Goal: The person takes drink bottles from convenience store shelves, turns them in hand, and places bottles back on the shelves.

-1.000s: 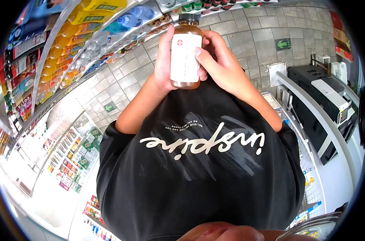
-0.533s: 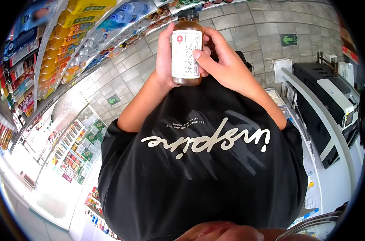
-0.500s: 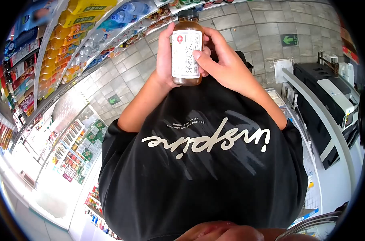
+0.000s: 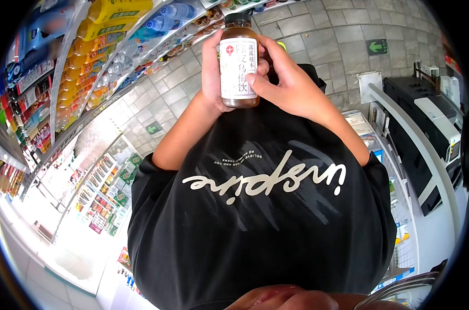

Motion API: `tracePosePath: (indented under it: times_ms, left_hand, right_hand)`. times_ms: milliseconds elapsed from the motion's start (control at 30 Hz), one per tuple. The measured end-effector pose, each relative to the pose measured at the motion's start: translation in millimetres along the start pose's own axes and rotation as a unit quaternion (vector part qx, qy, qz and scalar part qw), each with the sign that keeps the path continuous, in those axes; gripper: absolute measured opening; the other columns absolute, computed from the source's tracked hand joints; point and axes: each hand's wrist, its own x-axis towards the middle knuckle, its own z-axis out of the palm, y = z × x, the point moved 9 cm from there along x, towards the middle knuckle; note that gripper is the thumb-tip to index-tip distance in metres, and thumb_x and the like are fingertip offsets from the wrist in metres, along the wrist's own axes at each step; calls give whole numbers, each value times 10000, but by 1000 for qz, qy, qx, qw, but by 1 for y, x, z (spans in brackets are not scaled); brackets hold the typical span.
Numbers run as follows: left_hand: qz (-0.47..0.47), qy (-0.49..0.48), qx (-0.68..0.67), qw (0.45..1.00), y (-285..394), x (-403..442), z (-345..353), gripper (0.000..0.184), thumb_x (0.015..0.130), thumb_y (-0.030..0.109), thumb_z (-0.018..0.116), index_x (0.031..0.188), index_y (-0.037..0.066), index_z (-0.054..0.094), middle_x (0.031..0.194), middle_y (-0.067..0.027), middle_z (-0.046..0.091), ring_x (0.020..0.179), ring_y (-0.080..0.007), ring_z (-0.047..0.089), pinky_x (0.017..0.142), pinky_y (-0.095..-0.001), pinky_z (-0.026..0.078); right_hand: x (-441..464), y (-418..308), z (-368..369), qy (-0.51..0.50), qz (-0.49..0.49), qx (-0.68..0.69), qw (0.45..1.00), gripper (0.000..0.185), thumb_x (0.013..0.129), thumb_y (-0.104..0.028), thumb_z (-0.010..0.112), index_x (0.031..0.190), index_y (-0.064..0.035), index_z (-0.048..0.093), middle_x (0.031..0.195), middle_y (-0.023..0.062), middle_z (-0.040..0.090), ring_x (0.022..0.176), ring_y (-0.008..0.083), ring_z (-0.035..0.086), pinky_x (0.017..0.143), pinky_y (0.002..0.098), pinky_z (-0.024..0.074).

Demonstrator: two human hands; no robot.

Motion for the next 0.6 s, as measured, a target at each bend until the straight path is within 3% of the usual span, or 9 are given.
tracePosePath:
  times_ms: [167,367,500,567,600]
  left_hand:
    - [-10,-5,2,1000,2,-6,6,813,936,763,311,1077,23,619,795,-174,650,608,-300,645,551,-386,547]
    - [7,43,50,998,8,-11,4,834,923,779,311,1077,18,615,794,-173,655,581,-319,649,531,-409,563]
    - [-1,56,59,997,7,-10,1,835,927,776,308,1086,17,619,793,-170,665,583,-324,664,531,-406,579]
    - [6,105,89,990,9,-11,-1,802,945,747,296,1089,34,633,769,-153,655,537,-294,626,496,-393,539]
    - [4,105,90,990,9,-12,-2,802,945,747,296,1089,34,633,769,-153,655,537,-294,626,496,-393,539]
  right_hand:
    - [-2,-3,7,-42,33,7,999,894,860,-217,804,1545,39,290,1213,168,534,975,180,599,845,302,548]
    - [-3,-10,14,-59,-4,-35,998,1035,782,-223,839,1572,12,212,1125,152,498,862,161,582,806,288,547]
    - [-3,-11,14,-49,-6,-50,998,1048,771,-244,850,1564,18,215,1169,182,509,891,198,593,833,310,548]
    - [-3,-10,12,-39,-19,-57,997,1073,748,-280,865,1553,24,224,1267,242,514,1037,276,624,925,356,538]
    - [-4,-13,12,-36,-19,-56,998,1073,748,-280,865,1553,24,224,1267,242,514,1037,276,624,925,356,538]
